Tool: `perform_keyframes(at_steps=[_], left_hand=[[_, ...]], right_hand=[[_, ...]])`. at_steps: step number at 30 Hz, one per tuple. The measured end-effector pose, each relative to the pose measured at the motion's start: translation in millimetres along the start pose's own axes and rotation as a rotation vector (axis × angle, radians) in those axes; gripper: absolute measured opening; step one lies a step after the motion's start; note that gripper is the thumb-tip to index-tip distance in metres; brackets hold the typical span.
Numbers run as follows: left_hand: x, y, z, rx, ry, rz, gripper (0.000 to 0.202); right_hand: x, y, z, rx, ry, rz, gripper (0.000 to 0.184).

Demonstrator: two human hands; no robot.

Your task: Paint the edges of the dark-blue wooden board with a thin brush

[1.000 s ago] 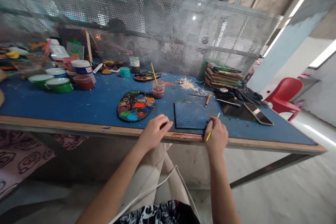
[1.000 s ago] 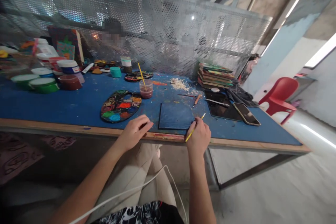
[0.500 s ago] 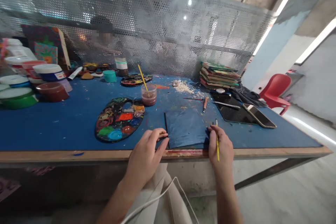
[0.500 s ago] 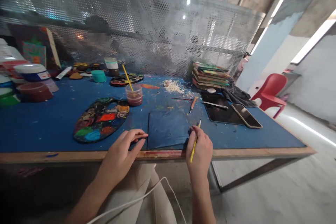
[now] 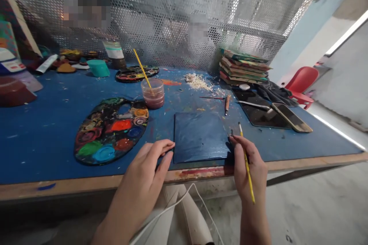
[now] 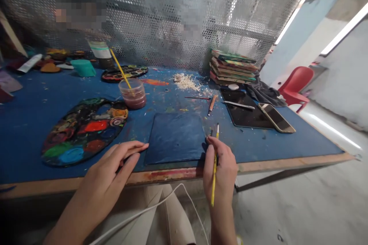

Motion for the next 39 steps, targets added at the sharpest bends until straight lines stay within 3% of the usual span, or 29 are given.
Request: perform_keyframes(at_steps=[5, 9, 11, 13, 16, 19, 25, 39], left_hand=[[5.0, -1.7, 2.8, -0.051, 0.039, 0.040, 0.021], [12.7, -5.2, 5.0, -0.074, 0.164, 0.101, 0.015], [18.9, -6.5, 5.7, -0.080, 0.277, 0.138, 0.013], [25.0, -5.7, 5.9, -0.124, 0.377, 0.156, 0.014], [30.3, -1.5, 5.6, -0.262, 0.447, 0.165, 0.009], [30.4, 2.2, 5.5, -0.336, 0.446, 0.165, 0.006], [31.3, 3.6, 3.2, -0.384, 0.448, 0.156, 0.005], [35.2, 6.9, -2.2, -0.460, 0.461, 0.128, 0.008]], right_hand=[[-2.3, -3.2, -3.5, 0.008, -0.014, 0.012, 0.029], [3.5, -17.9, -10.7, -0.151, 0.046, 0.271, 0.029], [11.8, -22.7, -17.4, -0.216, 0.004, 0.336, 0.023], [21.4, -21.7, -27.3, -0.292, -0.149, 0.259, 0.017], [37.7, -10.6, -42.7, -0.396, -0.407, 0.012, 0.021], [50.4, 3.7, -53.3, -0.425, -0.521, -0.127, 0.028], [54.2, 20.2, -69.1, -0.451, -0.540, -0.150, 0.023], [55.9, 20.6, -71.5, -0.510, -0.444, -0.224, 0.021]])
Point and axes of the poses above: each hand's wrist, its own x-axis away from the middle knuckle, its own y-axis out of the palm, z = x × y, the point moved 3 cm from there along -x, towards the middle knuckle, and after that the axes turned 2 degrees about -z, right-handed, at the moved point
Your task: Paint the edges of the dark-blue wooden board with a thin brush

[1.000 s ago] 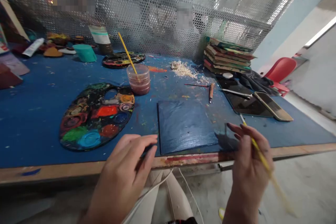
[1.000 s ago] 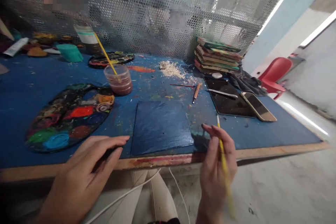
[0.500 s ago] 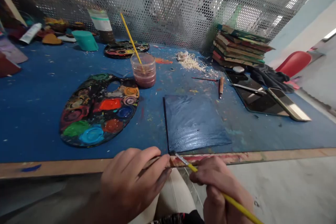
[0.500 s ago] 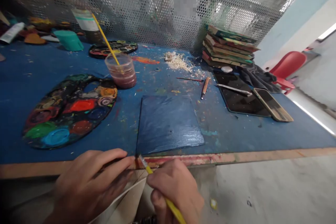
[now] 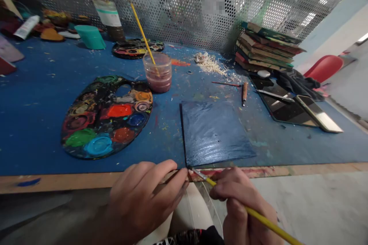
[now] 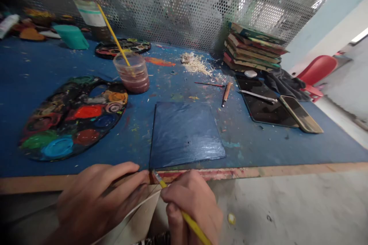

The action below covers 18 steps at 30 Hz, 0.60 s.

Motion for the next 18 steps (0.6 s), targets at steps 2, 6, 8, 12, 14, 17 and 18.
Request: perform_keyframes(at_steps=[2, 6, 8, 12, 14, 17, 18], left_hand=[[2.1, 0.5, -0.4, -0.004, 0.007, -0.004, 0.011], [4.8, 0.8, -0.4, -0.007, 0.015, 0.007, 0.016], [5.1, 1.5, -0.2, -0.005, 0.016, 0.007, 0.019], [5.2, 2.5, -0.2, -0.015, 0.009, 0.002, 0.020], [5.2, 2.9, -0.5, -0.020, 0.013, -0.007, 0.022], [5.1, 3.8, -1.3, -0.015, 0.024, -0.016, 0.026], [5.3, 4.1, -1.6, -0.009, 0.029, -0.013, 0.025]], right_hand=[[0.8, 0.3, 1.0, -0.008, -0.012, 0.021, 0.021], [0.7, 1.7, 5.3, 0.028, -0.032, 0.096, 0.022], [0.1, 2.1, 6.7, 0.033, -0.018, 0.114, 0.021], [1.4, 1.4, 6.1, -0.039, 0.013, 0.142, 0.023], [3.7, 0.3, 7.3, -0.050, 0.092, 0.189, 0.023], [6.6, -1.1, 9.6, -0.029, 0.191, 0.258, 0.024], [6.9, -1.3, 9.7, -0.022, 0.197, 0.269, 0.023]])
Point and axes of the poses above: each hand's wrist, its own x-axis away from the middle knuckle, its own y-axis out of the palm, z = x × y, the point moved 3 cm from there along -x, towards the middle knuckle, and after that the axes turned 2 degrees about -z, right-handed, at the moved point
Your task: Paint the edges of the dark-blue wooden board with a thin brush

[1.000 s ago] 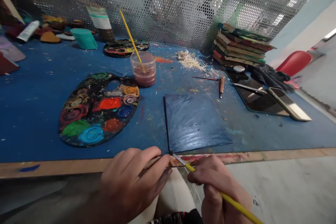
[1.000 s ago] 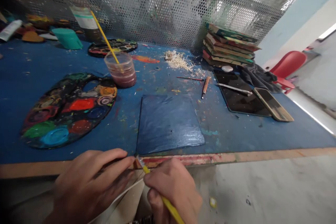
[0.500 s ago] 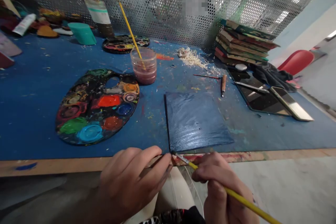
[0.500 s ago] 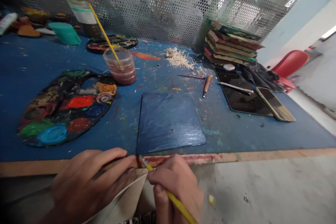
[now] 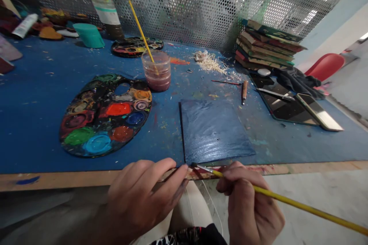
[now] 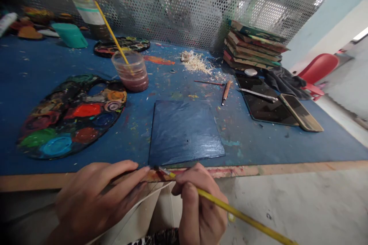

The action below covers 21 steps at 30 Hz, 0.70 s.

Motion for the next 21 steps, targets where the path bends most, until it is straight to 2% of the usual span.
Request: perform_keyframes(at_steps=[6, 11, 15, 17, 21], left_hand=[[1.7, -1.2, 0.6, -0.002, 0.014, 0.018, 0.028], [-0.1, -3.5, 1.0, 0.055, -0.021, 0.055, 0.033], [0.9, -0.7, -0.1, 0.044, 0.000, 0.042, 0.031], [2.2, 0.7, -0.7, 0.034, 0.003, 0.027, 0.028], [2.3, 1.6, -0.9, 0.018, -0.016, -0.014, 0.022]], right_hand=[[-4.8, -7.3, -0.9, 0.054, 0.020, 0.076, 0.022], [-15.9, -27.3, 2.4, 0.195, 0.031, 0.316, 0.020], [-23.1, -36.4, -2.2, 0.325, -0.030, 0.490, 0.017], [-25.1, -33.7, -6.7, 0.295, -0.052, 0.426, 0.019], [-25.1, -16.0, -11.7, 0.245, -0.055, -0.042, 0.020]])
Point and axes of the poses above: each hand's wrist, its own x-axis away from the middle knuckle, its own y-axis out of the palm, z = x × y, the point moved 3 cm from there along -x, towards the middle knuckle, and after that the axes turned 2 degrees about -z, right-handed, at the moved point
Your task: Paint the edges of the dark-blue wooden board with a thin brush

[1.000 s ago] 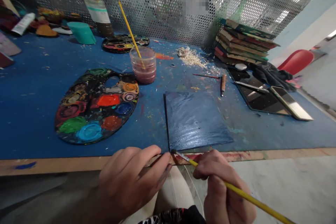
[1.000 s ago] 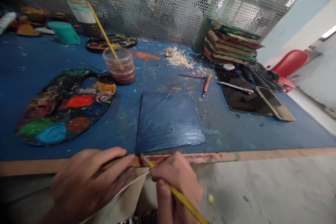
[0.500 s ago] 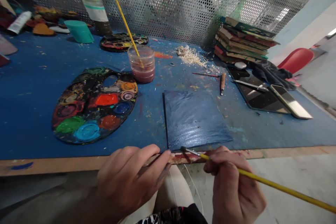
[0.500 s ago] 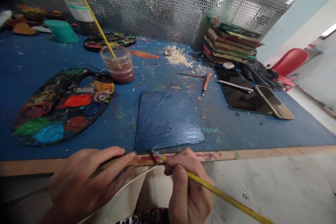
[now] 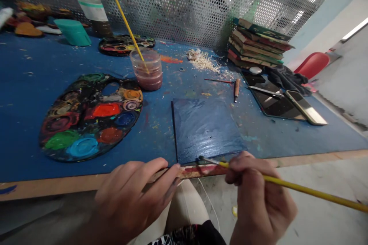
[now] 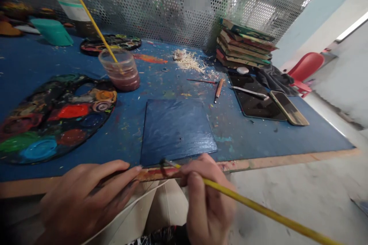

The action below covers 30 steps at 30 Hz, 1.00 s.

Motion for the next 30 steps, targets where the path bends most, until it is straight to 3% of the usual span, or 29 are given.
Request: perform_keyframes(at_steps=[1, 3, 9, 12, 14, 18, 22, 26, 28, 30], left_hand=[[-0.6, -0.2, 0.1, -0.004, -0.002, -0.006, 0.021], [-2.2, -1.6, 0.5, -0.014, 0.009, 0.003, 0.020], [-4.3, -3.9, -1.1, 0.016, 0.025, 0.030, 0.023], [-4.4, -3.0, -0.7, 0.030, 0.039, 0.028, 0.025], [-5.3, -2.6, 0.2, 0.031, 0.040, 0.023, 0.024], [-8.0, -4.4, 1.2, 0.018, 0.005, 0.083, 0.018], [-9.6, -4.9, 2.7, 0.028, 0.022, 0.134, 0.014], [-9.5, -4.5, 3.3, 0.028, 0.004, 0.143, 0.010], [-8.8, -4.6, 3.1, 0.035, 0.005, 0.142, 0.011], [-8.3, -4.7, 2.6, 0.041, 0.009, 0.136, 0.013]], right_hand=[[0.8, 2.9, -0.5, 0.008, -0.014, -0.066, 0.020], [1.6, 2.7, 3.0, 0.035, -0.009, -0.048, 0.021], [-6.0, -34.3, 35.8, 0.134, 0.159, 0.357, 0.024], [-11.4, -51.8, 42.3, 0.148, 0.132, 0.508, 0.022], [-12.8, -52.8, 38.1, 0.202, 0.062, 0.542, 0.021], [-11.3, -28.4, 20.8, 0.295, -0.049, 0.321, 0.025], [-5.1, 0.8, 3.0, 0.194, -0.152, 0.064, 0.021], [-3.7, 18.7, -2.3, -0.008, -0.091, -0.158, 0.018], [-6.0, 19.5, 0.9, -0.038, -0.022, -0.162, 0.020], [-10.0, 12.6, 7.4, 0.013, 0.037, -0.069, 0.024]])
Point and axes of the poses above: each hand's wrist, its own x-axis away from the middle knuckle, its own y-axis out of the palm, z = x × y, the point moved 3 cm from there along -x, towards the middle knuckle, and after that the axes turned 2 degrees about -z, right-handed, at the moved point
